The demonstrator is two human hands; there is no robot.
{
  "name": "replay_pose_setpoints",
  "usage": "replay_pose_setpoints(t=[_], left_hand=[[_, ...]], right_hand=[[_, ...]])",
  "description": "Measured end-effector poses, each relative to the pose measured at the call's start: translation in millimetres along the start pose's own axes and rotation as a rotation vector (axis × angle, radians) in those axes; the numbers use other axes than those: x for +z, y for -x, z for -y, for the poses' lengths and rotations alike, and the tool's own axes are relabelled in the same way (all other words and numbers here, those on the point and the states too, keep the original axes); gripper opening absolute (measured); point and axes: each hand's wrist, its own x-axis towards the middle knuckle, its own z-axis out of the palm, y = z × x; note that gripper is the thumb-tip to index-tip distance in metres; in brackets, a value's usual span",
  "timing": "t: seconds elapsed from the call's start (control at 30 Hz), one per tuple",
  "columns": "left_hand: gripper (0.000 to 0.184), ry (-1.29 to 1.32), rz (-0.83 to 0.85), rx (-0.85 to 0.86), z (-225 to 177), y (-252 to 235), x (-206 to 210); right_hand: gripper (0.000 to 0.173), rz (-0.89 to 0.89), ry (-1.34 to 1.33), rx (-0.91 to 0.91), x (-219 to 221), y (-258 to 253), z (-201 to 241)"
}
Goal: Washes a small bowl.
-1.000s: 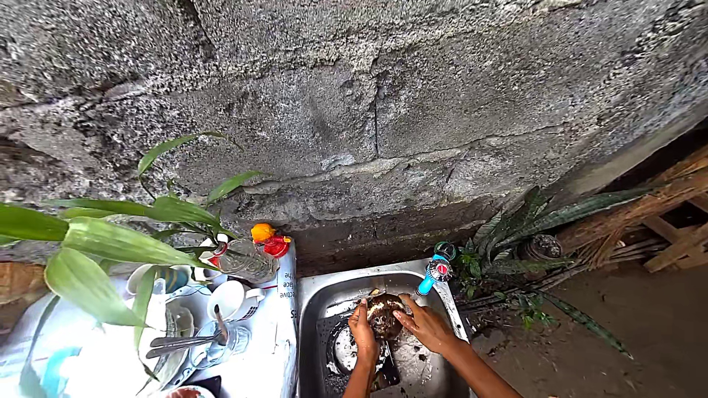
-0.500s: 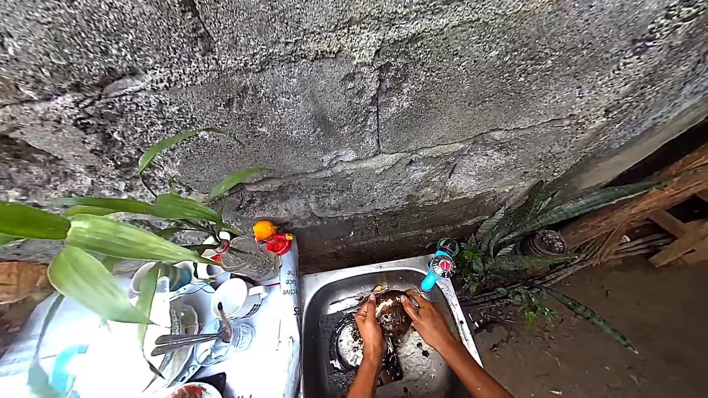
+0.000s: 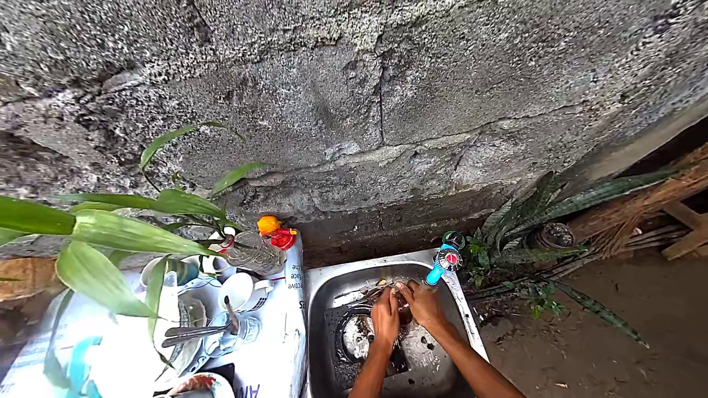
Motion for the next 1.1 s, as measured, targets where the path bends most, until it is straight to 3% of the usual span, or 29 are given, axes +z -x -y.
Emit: replay_pose_setpoints(t=[0.13, 0.23, 0.43, 0.53, 0.67, 0.93, 1.1], left_hand=[[0.063, 0.048, -0.140, -0.323, -13, -15, 10], [0.064, 0.078, -0.110, -0.469, -21, -31, 6], [0.063, 0.059, 0.015, -0.455, -29, -41, 5], [0.062, 0.040, 0.091, -0.450, -28, -44, 1], [0.060, 0.203, 0.050, -0.487, -22, -41, 5], [0.059, 0.149, -0.017, -0.455, -36, -29, 4], [0.059, 0.072, -0.057, -0.424, -36, -12, 3]], right_hand=[[0.064, 0.054, 0.062, -0.177, -7, 19, 0], [0.075, 0.114, 0.264, -0.233, -8, 37, -10], [0.072, 0.048, 0.365, -0.093, -13, 41, 0], [0.073, 0.048, 0.322, -0.137, -17, 39, -7], [0.069, -0.031, 0.332, -0.253, -19, 35, -11], [0.061, 0.005, 0.359, -0.047, -23, 29, 18], [0.071, 0.008, 0.195, -0.045, -13, 7, 9]])
